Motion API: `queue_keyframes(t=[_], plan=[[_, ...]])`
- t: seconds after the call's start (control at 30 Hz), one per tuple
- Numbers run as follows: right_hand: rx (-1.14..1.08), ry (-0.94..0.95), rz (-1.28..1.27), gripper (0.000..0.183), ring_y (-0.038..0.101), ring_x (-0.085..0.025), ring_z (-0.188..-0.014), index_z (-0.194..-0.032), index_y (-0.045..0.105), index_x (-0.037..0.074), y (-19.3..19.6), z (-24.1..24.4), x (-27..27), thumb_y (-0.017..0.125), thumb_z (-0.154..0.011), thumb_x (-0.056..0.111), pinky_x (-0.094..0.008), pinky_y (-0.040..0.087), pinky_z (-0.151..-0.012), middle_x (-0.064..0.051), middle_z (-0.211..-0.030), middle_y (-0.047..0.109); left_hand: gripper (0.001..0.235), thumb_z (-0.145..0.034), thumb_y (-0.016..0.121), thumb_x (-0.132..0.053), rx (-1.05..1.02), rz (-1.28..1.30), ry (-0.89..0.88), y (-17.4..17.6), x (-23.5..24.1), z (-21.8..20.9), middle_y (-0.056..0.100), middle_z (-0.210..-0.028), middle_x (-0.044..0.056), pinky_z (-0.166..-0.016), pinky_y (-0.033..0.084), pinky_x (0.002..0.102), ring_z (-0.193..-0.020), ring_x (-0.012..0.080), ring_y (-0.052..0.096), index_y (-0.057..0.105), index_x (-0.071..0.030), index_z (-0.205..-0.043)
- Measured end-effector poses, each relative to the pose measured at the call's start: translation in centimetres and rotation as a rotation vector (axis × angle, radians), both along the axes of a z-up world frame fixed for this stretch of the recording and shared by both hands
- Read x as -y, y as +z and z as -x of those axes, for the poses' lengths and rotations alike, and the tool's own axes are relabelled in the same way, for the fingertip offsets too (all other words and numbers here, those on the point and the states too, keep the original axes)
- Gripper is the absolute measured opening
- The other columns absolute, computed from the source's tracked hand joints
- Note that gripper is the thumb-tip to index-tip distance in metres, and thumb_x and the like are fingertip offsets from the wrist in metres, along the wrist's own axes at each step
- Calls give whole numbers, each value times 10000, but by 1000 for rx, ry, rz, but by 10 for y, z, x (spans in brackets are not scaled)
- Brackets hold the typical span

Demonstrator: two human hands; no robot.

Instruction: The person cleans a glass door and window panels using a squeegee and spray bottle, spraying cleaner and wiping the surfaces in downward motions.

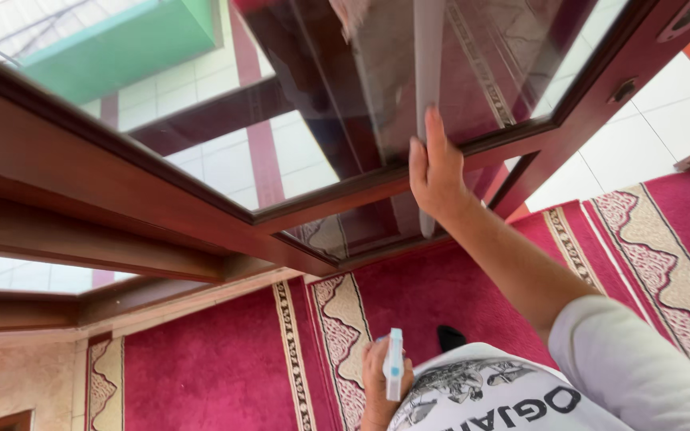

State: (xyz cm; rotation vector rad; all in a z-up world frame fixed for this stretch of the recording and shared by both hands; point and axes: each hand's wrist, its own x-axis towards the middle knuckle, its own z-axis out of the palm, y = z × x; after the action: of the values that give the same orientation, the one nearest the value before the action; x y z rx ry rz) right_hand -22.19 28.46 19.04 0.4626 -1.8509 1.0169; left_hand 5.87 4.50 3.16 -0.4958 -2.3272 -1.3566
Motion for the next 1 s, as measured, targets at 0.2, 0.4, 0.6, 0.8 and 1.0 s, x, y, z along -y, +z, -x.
queue_keyframes(t=[0.2, 0.4, 0.6, 0.8, 1.0], plan=[[384, -94, -54, 493, 641, -373, -748, -1469, 412, -17, -173, -85, 39, 572, -1005, 33, -435, 523, -649, -219, -886, 623, 629, -624, 769, -20, 80, -56, -16, -34, 61, -9, 738, -879, 57, -921, 490, 432, -874, 253, 707, 638, -8, -1239], [454, -37, -16, 580, 660, -369, -761, -1543, 344, -10, -186, -109, 82, 561, -1008, 44, -433, 540, -671, -224, -900, 635, 562, -680, 728, -4, 92, -113, 122, -18, 110, -19, 747, -867, 33, -951, 505, 410, -837, 202, 731, 629, 17, -1233], [80, -108, 20, 524, 691, -296, -802, -1592, 295, -28, 21, -1, 106, 520, -1122, 22, -374, 564, -722, -318, -1181, 653, 539, -712, 747, -10, 24, -60, -29, 24, 135, -7, 706, -957, 65, -978, 463, 440, -889, 251, 682, 619, 5, -1236], [92, -146, 66, 541, 612, -243, -657, -1599, 264, -39, 40, -2, 133, 496, -1114, 16, -346, 515, -642, -285, -1064, 666, 553, -701, 728, 14, 85, -136, -49, 24, 159, -6, 714, -948, 68, -903, 507, 398, -893, 272, 656, 626, 7, -1244], [590, -132, 38, 576, 687, -393, -868, -1564, 316, -2, -173, -117, 175, 520, -1031, 78, -436, 548, -768, -291, -1027, 657, 556, -660, 743, 15, 126, -114, -29, 6, 187, -11, 718, -858, 43, -922, 491, 404, -821, 243, 695, 643, 2, -1207]])
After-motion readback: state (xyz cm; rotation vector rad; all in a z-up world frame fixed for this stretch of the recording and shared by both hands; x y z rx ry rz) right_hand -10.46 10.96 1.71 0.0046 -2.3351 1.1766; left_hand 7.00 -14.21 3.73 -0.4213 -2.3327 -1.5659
